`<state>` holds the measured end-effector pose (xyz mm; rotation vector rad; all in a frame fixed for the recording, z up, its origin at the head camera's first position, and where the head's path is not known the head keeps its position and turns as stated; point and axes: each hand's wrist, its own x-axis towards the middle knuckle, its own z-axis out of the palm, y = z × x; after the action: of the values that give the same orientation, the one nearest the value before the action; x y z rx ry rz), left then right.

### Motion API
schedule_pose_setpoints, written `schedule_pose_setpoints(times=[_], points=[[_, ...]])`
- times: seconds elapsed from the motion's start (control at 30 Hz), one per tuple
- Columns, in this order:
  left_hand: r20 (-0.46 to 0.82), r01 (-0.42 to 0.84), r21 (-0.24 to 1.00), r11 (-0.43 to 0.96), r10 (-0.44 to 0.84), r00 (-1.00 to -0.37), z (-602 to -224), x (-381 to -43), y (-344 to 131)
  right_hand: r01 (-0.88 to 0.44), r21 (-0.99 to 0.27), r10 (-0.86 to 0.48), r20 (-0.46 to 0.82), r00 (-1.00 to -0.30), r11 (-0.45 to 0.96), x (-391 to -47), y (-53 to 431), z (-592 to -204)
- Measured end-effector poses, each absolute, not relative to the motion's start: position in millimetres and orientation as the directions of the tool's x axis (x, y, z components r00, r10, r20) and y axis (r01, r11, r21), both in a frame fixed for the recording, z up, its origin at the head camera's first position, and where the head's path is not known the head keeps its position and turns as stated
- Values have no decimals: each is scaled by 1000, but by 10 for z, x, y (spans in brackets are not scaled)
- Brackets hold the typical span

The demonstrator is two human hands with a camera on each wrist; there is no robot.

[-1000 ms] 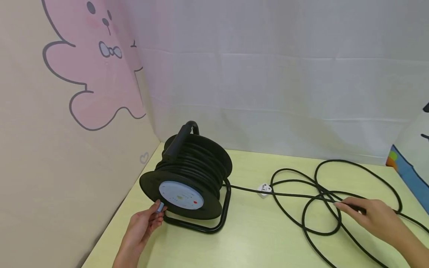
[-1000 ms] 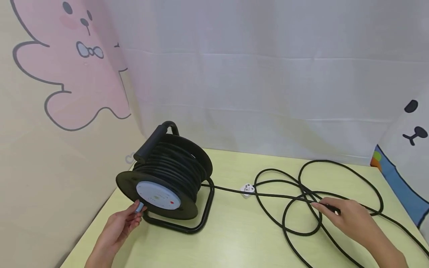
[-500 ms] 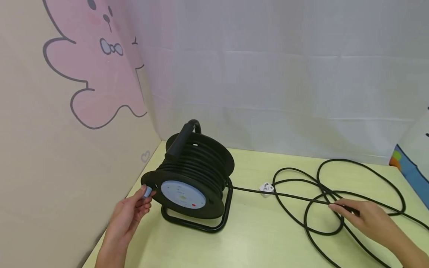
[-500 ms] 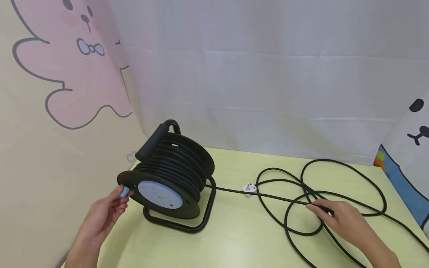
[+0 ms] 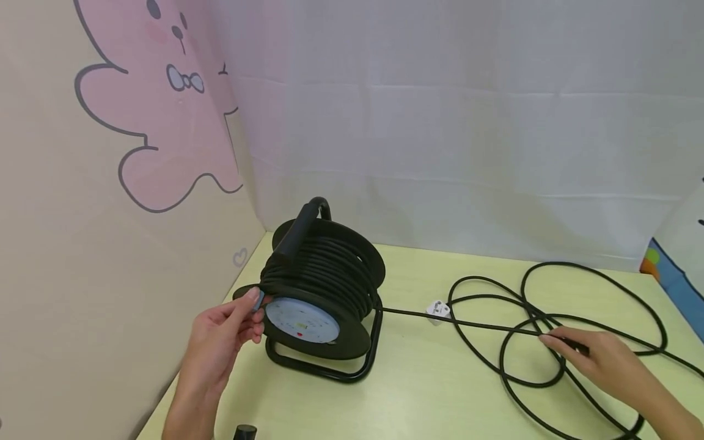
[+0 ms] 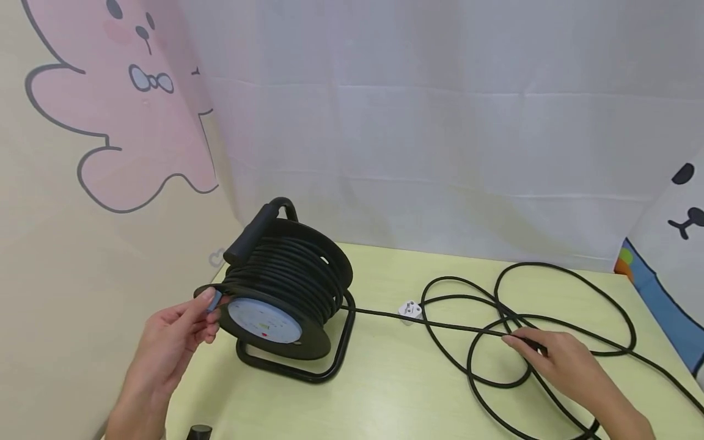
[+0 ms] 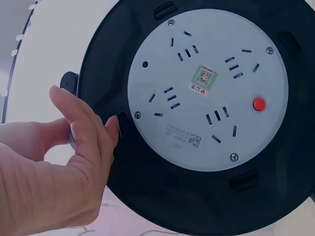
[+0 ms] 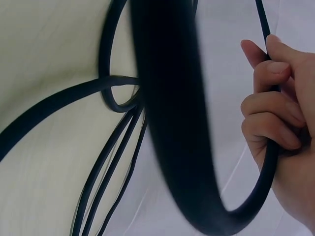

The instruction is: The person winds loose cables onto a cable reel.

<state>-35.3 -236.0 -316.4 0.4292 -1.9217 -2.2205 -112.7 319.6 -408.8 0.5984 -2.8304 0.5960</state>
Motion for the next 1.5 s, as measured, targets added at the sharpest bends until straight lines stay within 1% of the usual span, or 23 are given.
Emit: schedule_pose_setpoints(times=[0.2,0.37,0.47,0.57,0.73,0.83,0.93,1.13,1.3,1.5], points=[[-64,-37,995,-89,-318,-946,-3116,-349,-2246,-436,-362,-360,258,-896,824,-1164,3155,-4062],[-28,-34,999,17,-306,-951,-3070,-335,-2144,-431,-387,-357,250,-900,815,-1162,3115,-4058],[5,-14,998,66,-267,-964,-3045,-327,-2051,-443,-395,-363,263,-894,805,-1166,3077,-4047],[25,7,996,87,-207,-978,-3044,-322,-1939,-456,-400,-367,281,-887,795,-1180,3035,-4021],[20,12,998,69,-115,-993,-3088,-307,-1742,-504,-403,-398,321,-859,764,-1223,2904,-3976],[-2,-5,999,39,-77,-997,-3128,-297,-1628,-517,-389,-404,339,-850,762,-1242,2820,-3957],[-30,-30,999,12,-51,-998,-3177,-292,-1530,-532,-388,-425,332,-842,752,-1255,2757,-3926],[-70,-70,998,-12,-4,-998,-3341,-290,-1356,-567,-414,-448,354,-821,712,-1248,2688,-3861],[-74,-75,997,-25,25,-997,-3502,-281,-1244,-606,-436,-490,358,-795,666,-1252,2614,-3840],[-64,-63,998,10,24,-998,-3625,-257,-1167,-590,-473,-471,356,-807,655,-1228,2550,-3807]])
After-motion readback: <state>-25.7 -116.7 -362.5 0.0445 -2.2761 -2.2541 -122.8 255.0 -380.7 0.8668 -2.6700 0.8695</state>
